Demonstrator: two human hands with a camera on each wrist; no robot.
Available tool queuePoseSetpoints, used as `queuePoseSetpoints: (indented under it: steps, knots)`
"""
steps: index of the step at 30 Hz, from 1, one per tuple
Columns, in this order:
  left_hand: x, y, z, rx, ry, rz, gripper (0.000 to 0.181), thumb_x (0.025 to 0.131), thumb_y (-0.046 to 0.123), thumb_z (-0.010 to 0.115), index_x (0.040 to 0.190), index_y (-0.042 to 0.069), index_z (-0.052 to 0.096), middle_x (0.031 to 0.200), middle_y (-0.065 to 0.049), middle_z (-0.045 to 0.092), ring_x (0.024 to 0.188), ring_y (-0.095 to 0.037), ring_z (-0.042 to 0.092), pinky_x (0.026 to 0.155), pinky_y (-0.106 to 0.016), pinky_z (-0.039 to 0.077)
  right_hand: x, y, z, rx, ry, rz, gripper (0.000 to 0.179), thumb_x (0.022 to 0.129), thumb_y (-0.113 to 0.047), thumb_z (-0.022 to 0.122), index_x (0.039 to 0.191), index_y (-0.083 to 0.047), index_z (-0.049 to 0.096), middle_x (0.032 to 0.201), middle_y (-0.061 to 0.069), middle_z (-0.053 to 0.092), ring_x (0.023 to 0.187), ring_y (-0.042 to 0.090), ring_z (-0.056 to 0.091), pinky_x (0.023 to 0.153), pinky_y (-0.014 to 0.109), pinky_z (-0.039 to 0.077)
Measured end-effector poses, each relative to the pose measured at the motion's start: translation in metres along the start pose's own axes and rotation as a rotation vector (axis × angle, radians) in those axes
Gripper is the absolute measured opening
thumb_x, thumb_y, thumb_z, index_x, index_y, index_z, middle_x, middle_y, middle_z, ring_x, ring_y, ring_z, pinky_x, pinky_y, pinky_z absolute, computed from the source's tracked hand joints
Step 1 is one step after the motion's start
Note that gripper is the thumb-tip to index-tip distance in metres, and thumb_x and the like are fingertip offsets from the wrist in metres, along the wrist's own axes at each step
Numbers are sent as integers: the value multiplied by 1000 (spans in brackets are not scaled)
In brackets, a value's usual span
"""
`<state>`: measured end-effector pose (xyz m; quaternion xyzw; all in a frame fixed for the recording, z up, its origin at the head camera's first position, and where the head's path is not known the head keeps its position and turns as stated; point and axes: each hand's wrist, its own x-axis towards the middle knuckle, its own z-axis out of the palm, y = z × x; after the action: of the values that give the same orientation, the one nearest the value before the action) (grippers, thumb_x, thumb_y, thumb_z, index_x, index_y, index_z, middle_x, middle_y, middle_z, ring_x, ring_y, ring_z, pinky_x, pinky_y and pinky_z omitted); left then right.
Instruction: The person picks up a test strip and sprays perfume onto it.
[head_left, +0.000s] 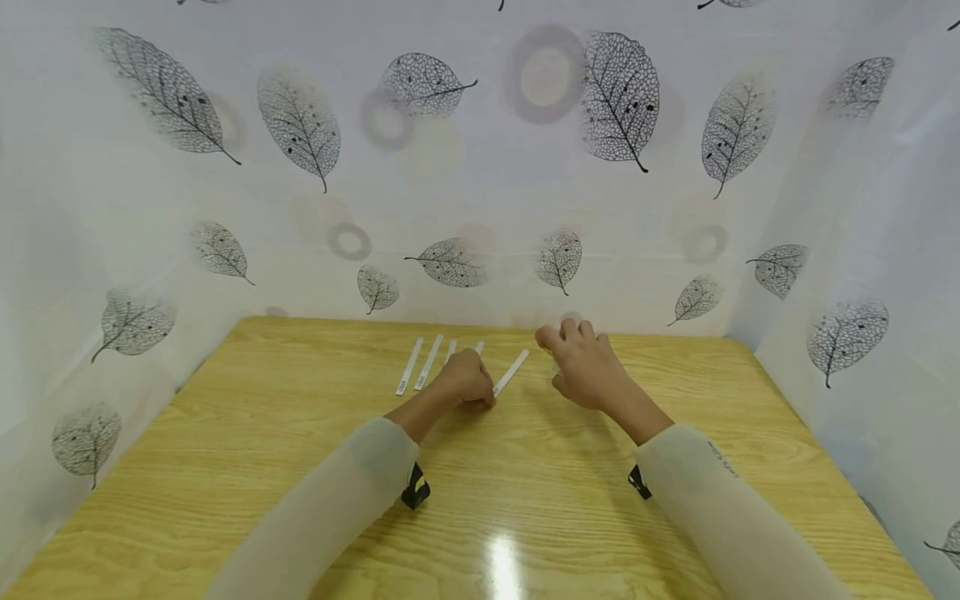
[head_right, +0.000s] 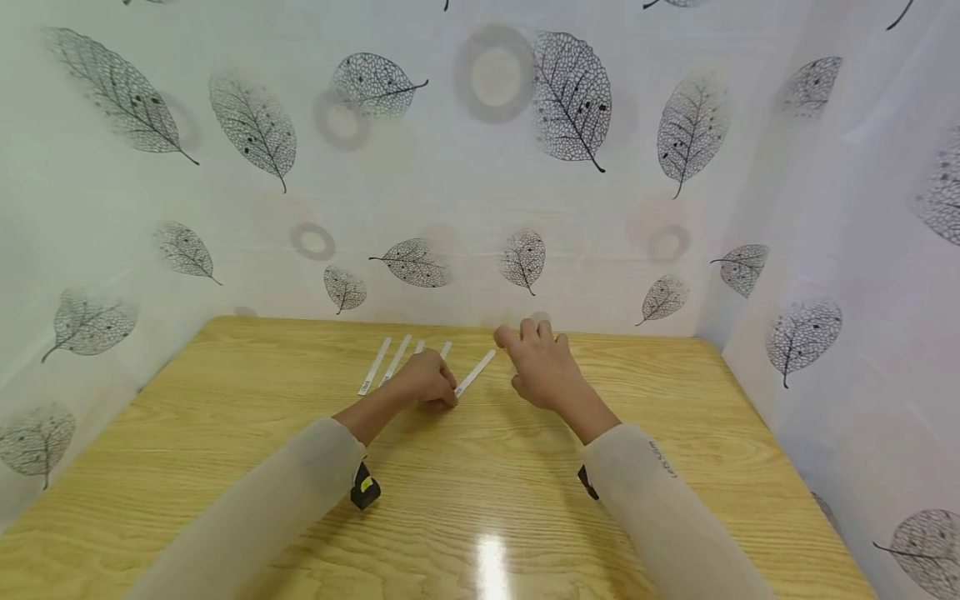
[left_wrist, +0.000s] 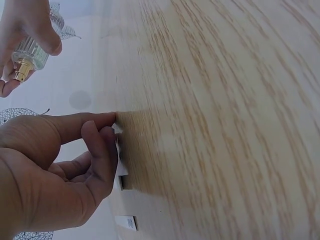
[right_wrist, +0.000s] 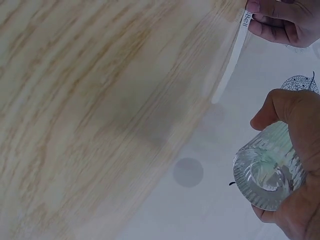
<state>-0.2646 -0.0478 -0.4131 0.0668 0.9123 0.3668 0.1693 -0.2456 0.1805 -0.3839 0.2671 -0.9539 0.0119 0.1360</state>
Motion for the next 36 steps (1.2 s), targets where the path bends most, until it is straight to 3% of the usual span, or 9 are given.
queuePoseSetpoints:
  steps: [16, 26, 36]
  knots:
    - [4, -1, -2, -19, -5, -30, 16, 84, 2, 75, 68, 1, 75, 61, -7, 69, 50, -15, 63, 48, -24, 52, 0, -1, -2, 21, -3, 6, 51, 84, -13, 81, 123, -19, 48, 105, 11, 47, 87, 29, 42, 64, 39, 33]
    - [1, -5, -5, -119, -36, -26, 32, 84, 4, 65, 53, 6, 60, 48, -2, 53, 45, -14, 52, 45, -25, 41, 1, 0, -2, 46, 6, 16, 49, 86, -12, 79, 123, -18, 47, 103, 10, 44, 85, 29, 38, 64, 38, 29]
    - [-4, -6, -9, -129, -86, 74, 30, 87, 10, 65, 58, 5, 62, 53, -4, 58, 49, -16, 51, 48, -26, 41, 6, 0, -1, 104, 82, 17, 50, 84, -8, 74, 124, -17, 46, 103, 11, 47, 85, 29, 41, 62, 37, 31]
